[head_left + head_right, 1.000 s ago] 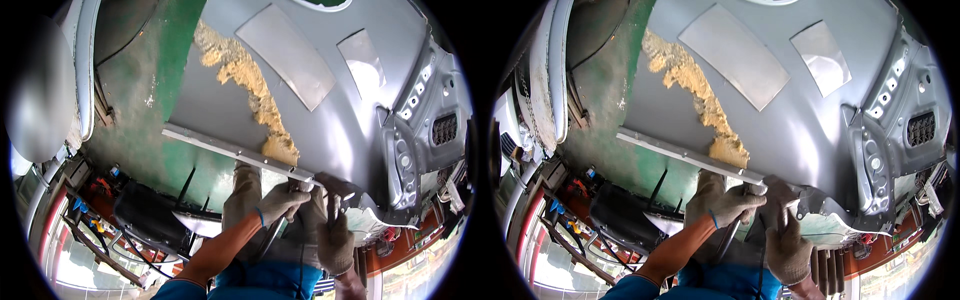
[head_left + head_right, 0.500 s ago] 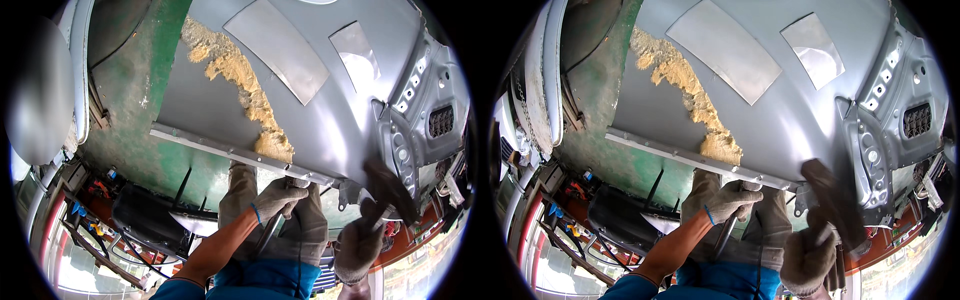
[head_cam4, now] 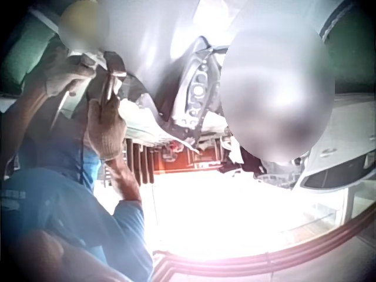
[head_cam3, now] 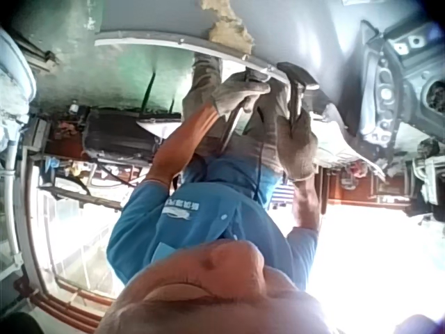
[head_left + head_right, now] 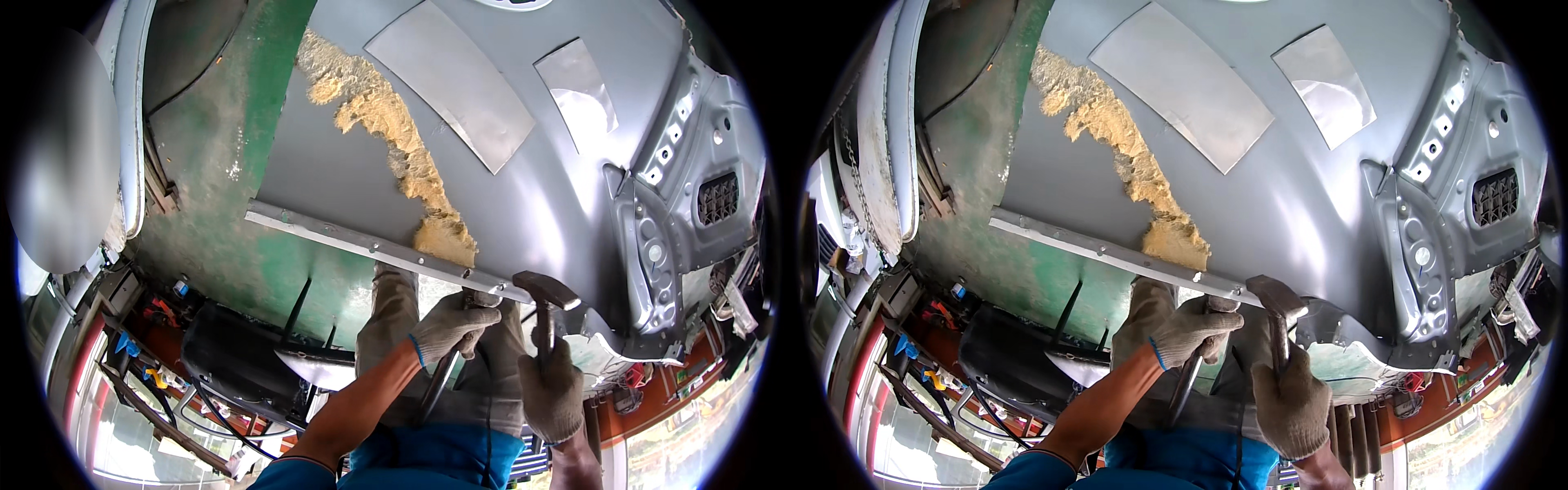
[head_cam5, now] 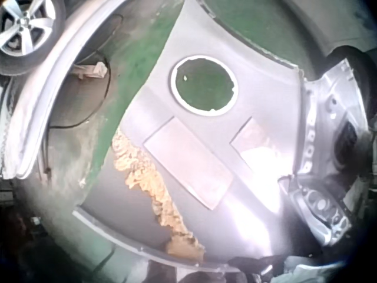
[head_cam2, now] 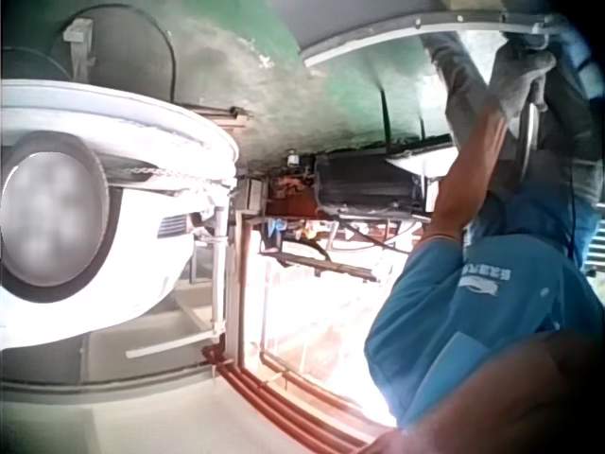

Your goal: The person uses a hammer and dolly to straighten and shape a detached car bumper and a hood panel. They repeatedly tap along edges and flat surfaces to remove dents and refine contours.

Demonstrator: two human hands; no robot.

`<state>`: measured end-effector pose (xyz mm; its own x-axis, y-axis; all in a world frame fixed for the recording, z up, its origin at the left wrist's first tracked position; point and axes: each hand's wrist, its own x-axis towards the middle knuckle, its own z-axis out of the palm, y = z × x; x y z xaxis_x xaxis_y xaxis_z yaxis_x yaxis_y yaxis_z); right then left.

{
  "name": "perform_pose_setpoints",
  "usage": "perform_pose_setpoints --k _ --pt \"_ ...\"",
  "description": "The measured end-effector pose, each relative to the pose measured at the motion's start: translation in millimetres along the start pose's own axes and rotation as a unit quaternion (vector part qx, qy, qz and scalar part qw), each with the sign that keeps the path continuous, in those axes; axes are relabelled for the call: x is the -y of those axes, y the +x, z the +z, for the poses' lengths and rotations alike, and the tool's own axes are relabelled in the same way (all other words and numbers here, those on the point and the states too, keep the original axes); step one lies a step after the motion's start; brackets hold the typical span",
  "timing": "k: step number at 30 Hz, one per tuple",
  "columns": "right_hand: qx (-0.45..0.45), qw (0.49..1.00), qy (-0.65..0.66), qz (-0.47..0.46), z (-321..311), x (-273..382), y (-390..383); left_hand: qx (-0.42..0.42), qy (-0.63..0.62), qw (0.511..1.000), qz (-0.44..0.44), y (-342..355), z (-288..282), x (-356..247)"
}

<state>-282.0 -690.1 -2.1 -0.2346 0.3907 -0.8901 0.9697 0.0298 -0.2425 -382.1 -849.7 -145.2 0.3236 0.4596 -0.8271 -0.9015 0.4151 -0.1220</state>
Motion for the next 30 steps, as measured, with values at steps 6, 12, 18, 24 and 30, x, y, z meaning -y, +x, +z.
perform_pose_setpoints --k 6,12,18,24,30 --pt "-0.164 0.964 0.199 -0.069 5.9 3.8 -21.3 -0.009 0.003 1.0 -0.011 -3.3 1.9 -1.1" --pt "-0.057 0.995 0.04 -0.071 25.4 -18.1 -1.4 -0.012 0.021 1.0 -0.007 1.5 -4.0 1.0" --pt "-0.034 0.997 0.067 -0.034 9.5 -8.7 -1.8 -0.013 0.025 1.0 -0.001 -4.8 9.4 -7.9" --pt "-0.005 0.997 0.074 -0.016 18.0 -18.5 1.9 -0.019 0.014 0.999 -0.021 0.0 8.0 -7.6" --pt "-0.057 0.98 0.189 -0.021 14.0 -11.5 -0.5 -0.031 0.015 0.999 -0.019 4.3 6.1 -5.2"
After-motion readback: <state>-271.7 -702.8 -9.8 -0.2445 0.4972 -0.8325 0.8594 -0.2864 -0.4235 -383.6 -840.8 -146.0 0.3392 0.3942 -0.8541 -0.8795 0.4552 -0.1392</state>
